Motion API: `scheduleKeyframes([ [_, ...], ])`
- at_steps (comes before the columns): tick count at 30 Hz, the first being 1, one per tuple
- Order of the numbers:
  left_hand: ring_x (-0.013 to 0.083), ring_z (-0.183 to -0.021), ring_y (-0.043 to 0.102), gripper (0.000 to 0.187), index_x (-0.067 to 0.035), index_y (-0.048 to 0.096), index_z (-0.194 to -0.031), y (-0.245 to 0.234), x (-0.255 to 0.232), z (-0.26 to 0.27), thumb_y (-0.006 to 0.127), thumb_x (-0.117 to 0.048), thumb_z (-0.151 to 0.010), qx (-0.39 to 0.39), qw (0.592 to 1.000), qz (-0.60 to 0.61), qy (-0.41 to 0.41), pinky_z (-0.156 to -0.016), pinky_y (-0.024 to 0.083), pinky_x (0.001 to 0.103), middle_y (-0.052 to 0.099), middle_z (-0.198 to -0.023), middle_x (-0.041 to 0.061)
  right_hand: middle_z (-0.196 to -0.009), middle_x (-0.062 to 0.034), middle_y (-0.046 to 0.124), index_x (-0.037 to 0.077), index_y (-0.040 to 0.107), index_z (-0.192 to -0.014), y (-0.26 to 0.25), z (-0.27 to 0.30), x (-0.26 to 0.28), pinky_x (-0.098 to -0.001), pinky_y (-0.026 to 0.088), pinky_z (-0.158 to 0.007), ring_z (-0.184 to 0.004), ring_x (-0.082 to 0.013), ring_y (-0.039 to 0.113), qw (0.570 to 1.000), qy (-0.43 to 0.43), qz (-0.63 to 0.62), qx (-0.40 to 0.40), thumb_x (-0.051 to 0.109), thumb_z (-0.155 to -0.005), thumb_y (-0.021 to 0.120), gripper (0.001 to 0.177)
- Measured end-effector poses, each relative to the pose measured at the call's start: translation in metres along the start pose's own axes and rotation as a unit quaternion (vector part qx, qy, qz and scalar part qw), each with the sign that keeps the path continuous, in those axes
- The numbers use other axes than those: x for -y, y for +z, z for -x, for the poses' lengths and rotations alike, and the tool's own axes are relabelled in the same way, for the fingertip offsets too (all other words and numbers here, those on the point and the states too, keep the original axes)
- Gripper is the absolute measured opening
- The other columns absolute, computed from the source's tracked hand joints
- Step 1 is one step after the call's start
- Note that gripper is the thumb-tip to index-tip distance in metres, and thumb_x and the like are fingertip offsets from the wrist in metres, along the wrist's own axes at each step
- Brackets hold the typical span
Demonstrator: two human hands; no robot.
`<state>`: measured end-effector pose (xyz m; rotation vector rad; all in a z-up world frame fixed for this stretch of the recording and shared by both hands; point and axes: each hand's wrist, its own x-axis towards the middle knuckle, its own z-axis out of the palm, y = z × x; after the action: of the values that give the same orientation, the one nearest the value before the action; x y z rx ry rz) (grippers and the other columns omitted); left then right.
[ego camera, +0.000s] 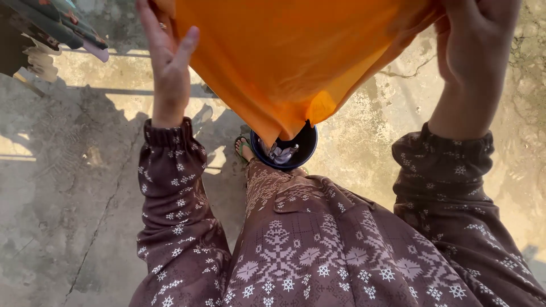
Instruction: Taking wet laundry from a bucket and hanging it on a metal rack using hangers.
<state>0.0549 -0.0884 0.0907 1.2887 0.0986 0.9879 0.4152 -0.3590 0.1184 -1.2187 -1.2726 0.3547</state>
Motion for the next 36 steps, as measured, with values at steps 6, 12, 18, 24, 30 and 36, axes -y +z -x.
scheduleKeyframes([
  [6,0.0112,-0.143,0.027,0.061,-0.015,0.031,-0.153,0.071,0.053,0.039,0.07,-0.017,-0.106,0.008,0.989,-0.135,0.066,-0.124,0.02,0.028,0.029,-0.151,-0.002,-0.116,-0.006,0.064,0.004,0.053,-0.129,0.225,0.002,0.109,-0.032,0.056,-0.096,-0.105,-0.0162,0.068,0.92,-0.035,-0.084,0.381,0.009,-0.11,0.063,0.022],
  [12,0.0227,-0.125,0.034,0.053,0.001,0.035,-0.144,0.064,0.09,0.083,0.067,-0.01,-0.103,-0.047,0.986,-0.149,-0.06,-0.107,0.03,0.035,0.036,-0.135,0.014,-0.133,-0.0202,0.058,-0.002,0.047,-0.142,0.246,-0.026,-0.009,-0.0361,0.049,-0.1,-0.121,-0.0347,0.06,0.926,-0.173,0.0,0.334,0.02,-0.101,0.067,0.051],
  [18,0.0316,-0.111,0.041,0.048,0.013,0.04,-0.136,0.053,0.07,0.038,0.065,-0.005,-0.099,-0.092,0.97,-0.164,-0.158,-0.093,0.04,0.04,0.044,-0.122,0.026,-0.128,-0.0083,0.072,-0.002,0.063,-0.138,0.211,-0.05,-0.191,-0.0341,0.052,-0.108,-0.121,-0.0176,0.067,0.97,0.211,-0.119,0.02,0.022,-0.113,0.053,0.036],
  [24,0.0297,-0.106,0.044,0.045,0.011,0.042,-0.135,0.022,0.077,-0.032,0.064,-0.009,-0.101,-0.086,0.974,-0.086,-0.193,-0.089,0.041,0.039,0.047,-0.118,0.023,-0.155,-0.0164,0.046,-0.003,0.047,-0.148,0.215,-0.049,-0.286,-0.033,0.042,-0.114,-0.141,-0.0233,0.049,0.978,0.199,0.011,-0.065,0.013,-0.107,0.054,0.045],
  [30,0.0278,-0.102,0.047,0.043,0.009,0.043,-0.134,-0.009,0.097,-0.083,0.063,-0.013,-0.102,-0.066,0.967,-0.005,-0.245,-0.085,0.043,0.037,0.05,-0.115,0.021,-0.16,-0.0243,0.044,-0.005,0.036,-0.157,0.193,-0.106,-0.374,-0.0379,0.034,-0.123,-0.15,-0.0308,0.042,0.947,0.156,0.217,-0.176,0.01,-0.109,0.06,0.055],
  [36,0.0258,-0.097,0.05,0.041,0.007,0.045,-0.134,-0.044,0.116,-0.1,0.061,-0.016,-0.104,-0.051,0.949,0.07,-0.303,-0.081,0.045,0.035,0.053,-0.111,0.018,-0.125,-0.0235,0.058,0.0,0.037,-0.153,0.186,-0.152,-0.372,-0.0362,0.048,-0.1,-0.117,-0.0329,0.057,0.931,0.174,0.211,-0.243,0.014,-0.107,0.064,0.056],
])
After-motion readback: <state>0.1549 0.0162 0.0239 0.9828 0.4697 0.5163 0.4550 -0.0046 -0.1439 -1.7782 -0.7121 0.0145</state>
